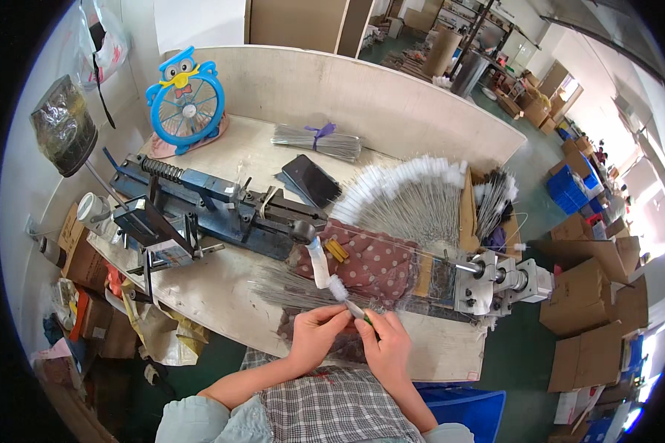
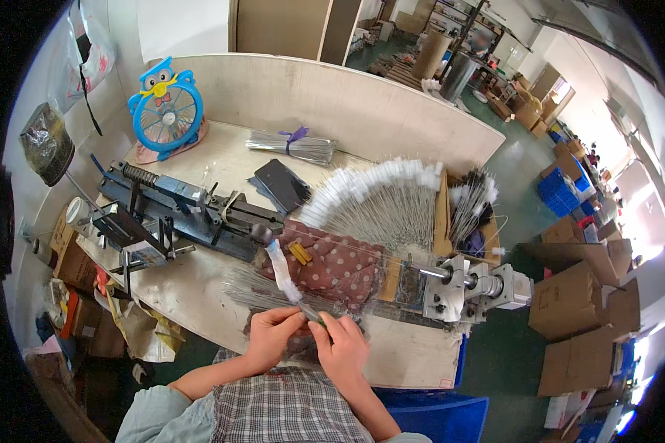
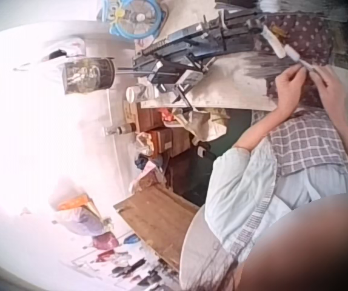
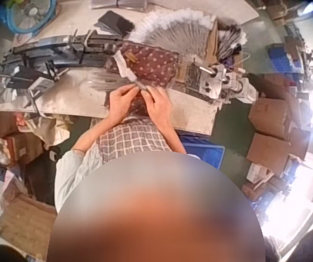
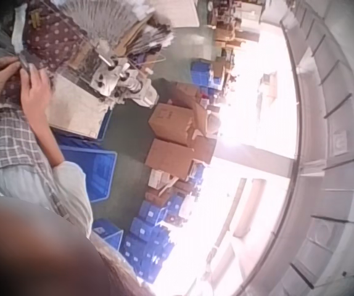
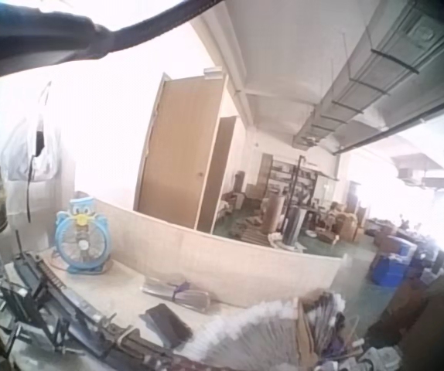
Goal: Assembling small industrial components onto wire filaments using a manual jig on a workbench.
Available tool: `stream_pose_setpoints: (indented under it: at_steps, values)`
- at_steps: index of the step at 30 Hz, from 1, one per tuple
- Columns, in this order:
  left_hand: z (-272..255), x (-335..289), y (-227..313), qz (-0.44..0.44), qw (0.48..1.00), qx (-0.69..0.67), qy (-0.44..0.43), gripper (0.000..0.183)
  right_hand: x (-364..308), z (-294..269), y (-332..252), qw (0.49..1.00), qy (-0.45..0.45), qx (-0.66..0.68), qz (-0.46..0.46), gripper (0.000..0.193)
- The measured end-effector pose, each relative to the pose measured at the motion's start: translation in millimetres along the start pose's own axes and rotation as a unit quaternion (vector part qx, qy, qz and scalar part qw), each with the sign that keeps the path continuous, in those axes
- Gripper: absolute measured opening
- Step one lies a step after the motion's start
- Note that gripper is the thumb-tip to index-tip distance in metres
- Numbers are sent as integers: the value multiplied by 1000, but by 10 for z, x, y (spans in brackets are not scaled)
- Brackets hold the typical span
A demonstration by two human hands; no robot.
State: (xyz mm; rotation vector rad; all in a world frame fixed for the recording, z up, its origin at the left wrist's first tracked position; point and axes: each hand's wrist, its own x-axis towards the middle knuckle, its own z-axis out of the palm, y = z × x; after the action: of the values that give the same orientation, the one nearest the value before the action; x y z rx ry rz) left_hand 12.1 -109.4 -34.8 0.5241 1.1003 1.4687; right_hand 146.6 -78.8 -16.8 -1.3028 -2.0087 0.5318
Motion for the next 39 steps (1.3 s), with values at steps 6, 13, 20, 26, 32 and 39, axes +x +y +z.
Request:
stream_pose_setpoints:
  at_steps: [6, 13, 20, 26, 32, 39]
  values:
    - [-13, 12, -15, 9, 1000, -5, 4, 23, -12, 0, 4, 999, 15, -43, -10, 26]
    - [-32, 21, -69, 1, 1000, -19, -5, 21, 7, 8, -15, 999, 5, -39, -3, 26]
    - [-17, 13, -41, 2, 1000, -17, 5, 22, 28, 44, 2, 1000, -8, -17, 7, 27]
    - [-36, 19, -48, 4, 1000, 6, 6, 24, 35, 88, 35, 1000, -9, 0, 8, 27]
    - [-47, 23, -43, -1, 1000, 7, 10, 24, 47, 100, 29, 1000, -13, -3, 8, 27]
    - [-76, 20, -95, -5, 1000, -17, 15, 24, 46, 118, 26, 1000, -10, -4, 9, 26]
